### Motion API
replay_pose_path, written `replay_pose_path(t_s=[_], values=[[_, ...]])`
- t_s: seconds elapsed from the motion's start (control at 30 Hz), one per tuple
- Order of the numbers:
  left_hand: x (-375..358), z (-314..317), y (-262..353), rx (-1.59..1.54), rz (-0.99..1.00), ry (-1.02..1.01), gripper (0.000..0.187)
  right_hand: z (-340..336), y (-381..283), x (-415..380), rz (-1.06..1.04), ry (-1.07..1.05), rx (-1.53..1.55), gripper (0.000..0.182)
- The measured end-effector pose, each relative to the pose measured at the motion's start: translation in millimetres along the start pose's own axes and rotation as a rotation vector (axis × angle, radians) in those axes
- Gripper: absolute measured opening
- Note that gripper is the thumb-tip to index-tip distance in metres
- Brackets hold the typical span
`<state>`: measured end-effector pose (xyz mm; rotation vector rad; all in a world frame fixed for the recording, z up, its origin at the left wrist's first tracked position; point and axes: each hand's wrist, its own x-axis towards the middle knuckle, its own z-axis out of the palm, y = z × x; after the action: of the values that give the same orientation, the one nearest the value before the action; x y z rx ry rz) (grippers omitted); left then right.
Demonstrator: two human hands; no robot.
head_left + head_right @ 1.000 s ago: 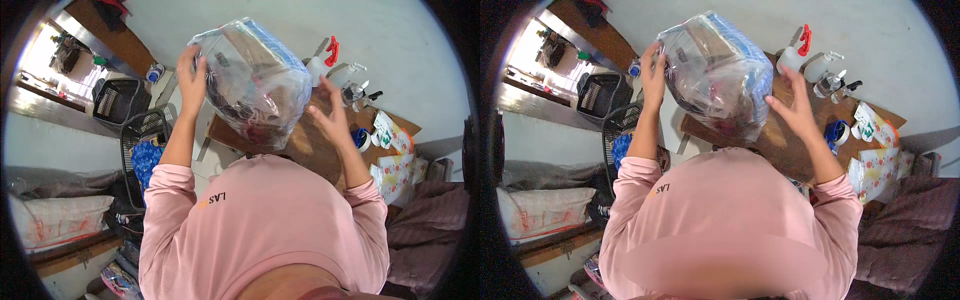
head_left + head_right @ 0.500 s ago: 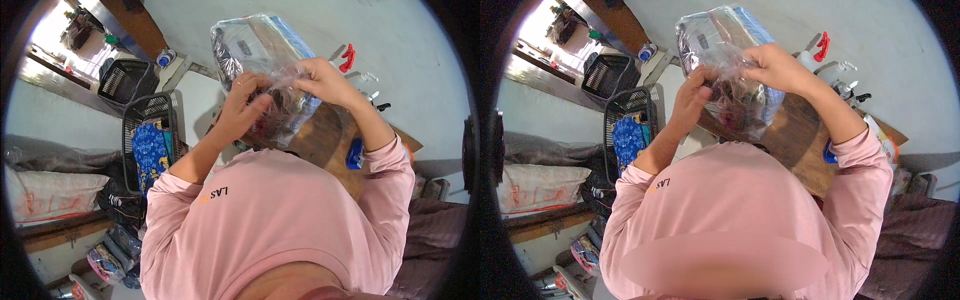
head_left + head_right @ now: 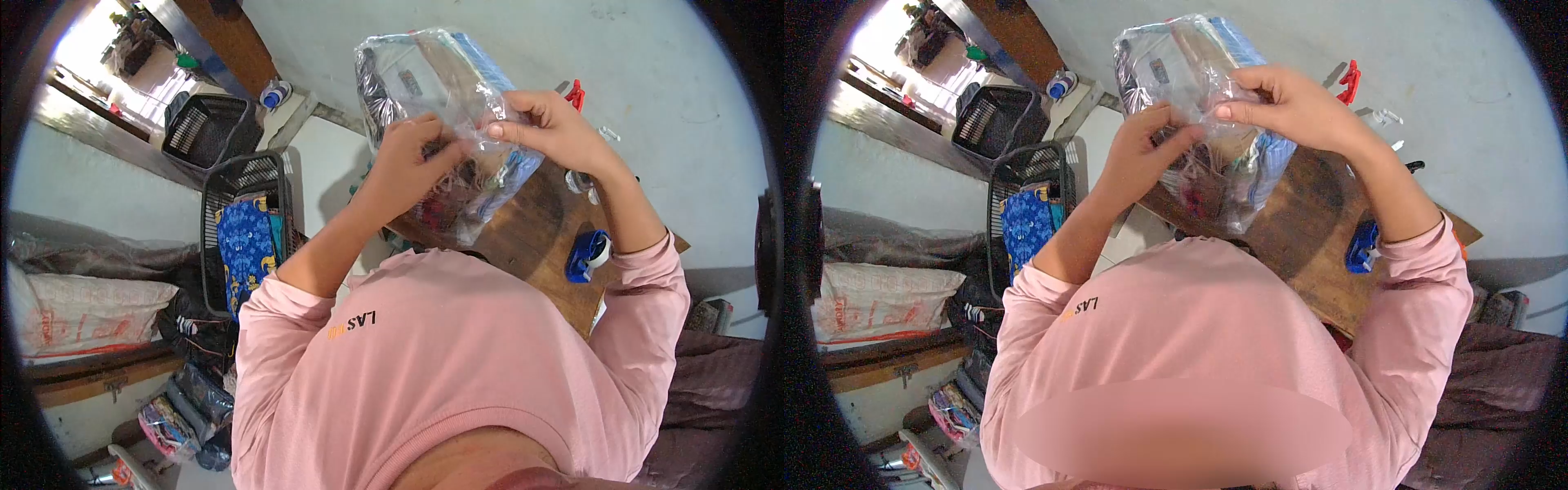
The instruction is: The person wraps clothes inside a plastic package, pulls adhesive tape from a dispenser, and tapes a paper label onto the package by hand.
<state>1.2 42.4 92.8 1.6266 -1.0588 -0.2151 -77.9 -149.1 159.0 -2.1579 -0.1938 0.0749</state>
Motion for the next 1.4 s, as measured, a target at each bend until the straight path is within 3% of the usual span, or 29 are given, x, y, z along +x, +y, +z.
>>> replay_pose_path(t_s=[0.1,0.2,0.3,0.43,0.5,0.53,0.6,0.63,0.73,0.8,0.83,0.9,0.93,1.0,1.03,1.13,1.23,1.33,1.4], values=[[4,8,-5,0.506,0.222,0.019,0.024,2,1,-1,0.0,-0.036,-0.152,0.025],[-2,27,-8,0.712,0.344,0.153,0.033,10,6,-6,-0.096,-0.024,-0.321,0.025],[-3,33,-12,0.802,0.362,0.137,0.03,16,8,-9,-0.225,0.058,-0.355,0.026],[-4,35,-22,0.559,0.308,0.159,0.022,15,7,-14,-0.284,0.139,-0.424,0.028],[-3,26,-23,0.371,0.27,0.199,0.019,7,-1,-13,0.066,0.095,-0.293,0.031],[-4,20,-20,0.245,0.149,0.155,0.019,4,-4,-12,0.238,0.072,-0.224,0.032],[-4,6,-5,-0.004,-0.088,0.069,0.02,1,-3,-8,0.22,0.056,-0.076,0.03],[-4,4,0,0.001,-0.064,0.088,0.02,0,-3,-7,0.211,0.048,-0.004,0.029],[-8,1,7,0.005,-0.039,0.106,0.021,4,-14,-7,-0.373,0.171,-0.34,0.021],[-9,0,8,-0.012,-0.079,0.067,0.022,6,-13,-7,-0.434,0.172,-0.483,0.02],[-9,-2,12,0.017,0.02,0.042,0.024,6,-13,-8,-0.462,0.174,-0.555,0.019],[-9,-8,22,0.074,0.219,-0.012,0.028,5,-13,-11,-0.189,0.042,-0.295,0.021],[-8,-14,22,-0.123,0.107,-0.08,0.031,4,-13,-12,-0.053,-0.024,-0.164,0.022],[-1,-30,19,-0.515,-0.121,-0.208,0.036,0,-11,-10,-0.04,-0.045,-0.067,0.022],[3,-33,18,-0.422,-0.183,-0.196,0.033,-1,-11,-9,-0.035,-0.056,-0.018,0.022],[8,-24,17,-0.285,-0.095,-0.242,0.021,-5,-16,-8,-0.143,-0.059,-0.183,0.023],[14,-16,20,-0.009,0.146,-0.12,0.016,-2,-22,-10,-0.29,0.025,-0.276,0.032],[18,-9,21,0.172,0.295,0.122,0.014,3,-24,-13,-0.26,0.099,-0.336,0.042],[21,-10,17,0.47,0.585,0.226,0.015,7,-24,-15,-0.264,0.137,-0.353,0.04]])
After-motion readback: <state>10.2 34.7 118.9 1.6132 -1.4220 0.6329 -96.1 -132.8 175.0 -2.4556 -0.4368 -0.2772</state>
